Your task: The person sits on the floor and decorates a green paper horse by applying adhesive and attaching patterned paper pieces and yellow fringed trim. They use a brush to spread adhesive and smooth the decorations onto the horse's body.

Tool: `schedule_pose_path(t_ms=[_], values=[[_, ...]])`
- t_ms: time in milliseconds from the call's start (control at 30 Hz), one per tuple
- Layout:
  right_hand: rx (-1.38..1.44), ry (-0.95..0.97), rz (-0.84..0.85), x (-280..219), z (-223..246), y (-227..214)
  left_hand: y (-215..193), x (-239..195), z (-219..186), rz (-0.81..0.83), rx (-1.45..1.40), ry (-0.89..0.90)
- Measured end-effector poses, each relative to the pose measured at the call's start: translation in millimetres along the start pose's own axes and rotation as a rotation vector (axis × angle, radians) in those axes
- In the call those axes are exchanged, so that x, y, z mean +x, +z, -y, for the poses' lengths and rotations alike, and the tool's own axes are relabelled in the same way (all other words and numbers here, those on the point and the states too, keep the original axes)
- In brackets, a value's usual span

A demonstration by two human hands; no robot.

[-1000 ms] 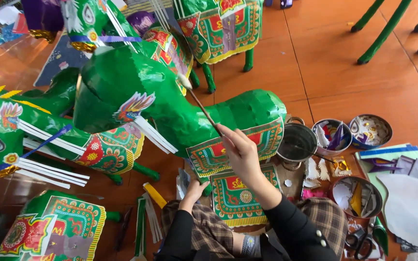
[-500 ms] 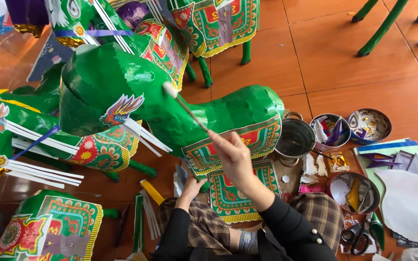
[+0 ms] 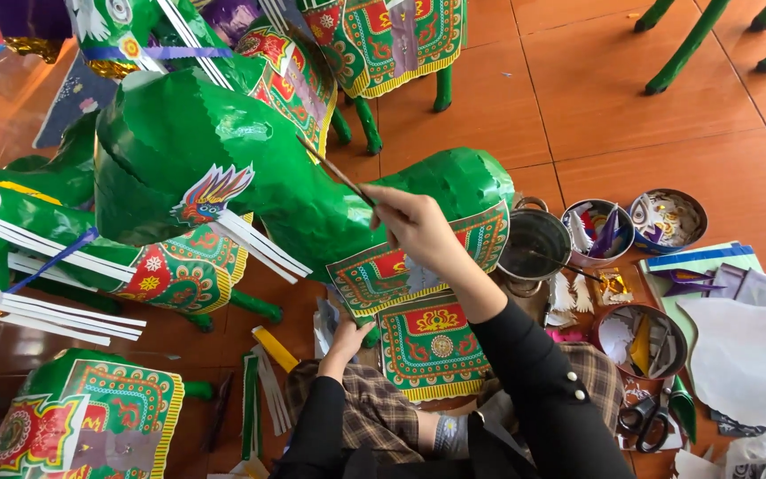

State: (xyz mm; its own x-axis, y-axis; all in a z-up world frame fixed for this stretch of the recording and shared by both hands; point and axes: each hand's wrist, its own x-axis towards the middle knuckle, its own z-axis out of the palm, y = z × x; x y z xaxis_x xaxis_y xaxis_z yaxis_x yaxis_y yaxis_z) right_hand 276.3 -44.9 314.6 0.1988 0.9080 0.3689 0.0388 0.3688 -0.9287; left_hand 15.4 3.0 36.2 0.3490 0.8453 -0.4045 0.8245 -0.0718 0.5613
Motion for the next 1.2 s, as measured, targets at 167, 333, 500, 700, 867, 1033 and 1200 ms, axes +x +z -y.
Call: schedule_pose_path(t_ms=[167,333,500,700,867,1033,1200], values=[[0.098,0.308,0.006,-44.8,-30.9,-21.6,-3.4,-4.3,-6.9,0.031,-0.013,-0.016],[0.106,0.161,-0.086,-59.9,-12.6,-15.2,-7.1,-7.3,-14.9,0.059,-0.058,-0.032],[0.013,-0.006,-0.107,-85.5,-53.4,11.0,-5.0,-2.4,-4.6,0.065,-0.037,-0.057],[-0.082,-0.039,-0.260,-91.3,-58.4,11.2,-10.0,-10.9,-13.5,0.077,-0.073,-0.031],[-0.270,-0.138,-0.270,-101.5,-89.8,21.1,-3.1,-10.5,-3.6,0.069,-0.093,-0.030],[-0.346,-0.170,-0.388,-96.0,-76.1,14.8,-1.5,-12.7,-2.2,0.084,-0.033,-0.027],[-0.449,-0.361,-0.405,-35.3,-57.9,8.5,24.8,12.9,45.1,0.061,-0.068,-0.017]])
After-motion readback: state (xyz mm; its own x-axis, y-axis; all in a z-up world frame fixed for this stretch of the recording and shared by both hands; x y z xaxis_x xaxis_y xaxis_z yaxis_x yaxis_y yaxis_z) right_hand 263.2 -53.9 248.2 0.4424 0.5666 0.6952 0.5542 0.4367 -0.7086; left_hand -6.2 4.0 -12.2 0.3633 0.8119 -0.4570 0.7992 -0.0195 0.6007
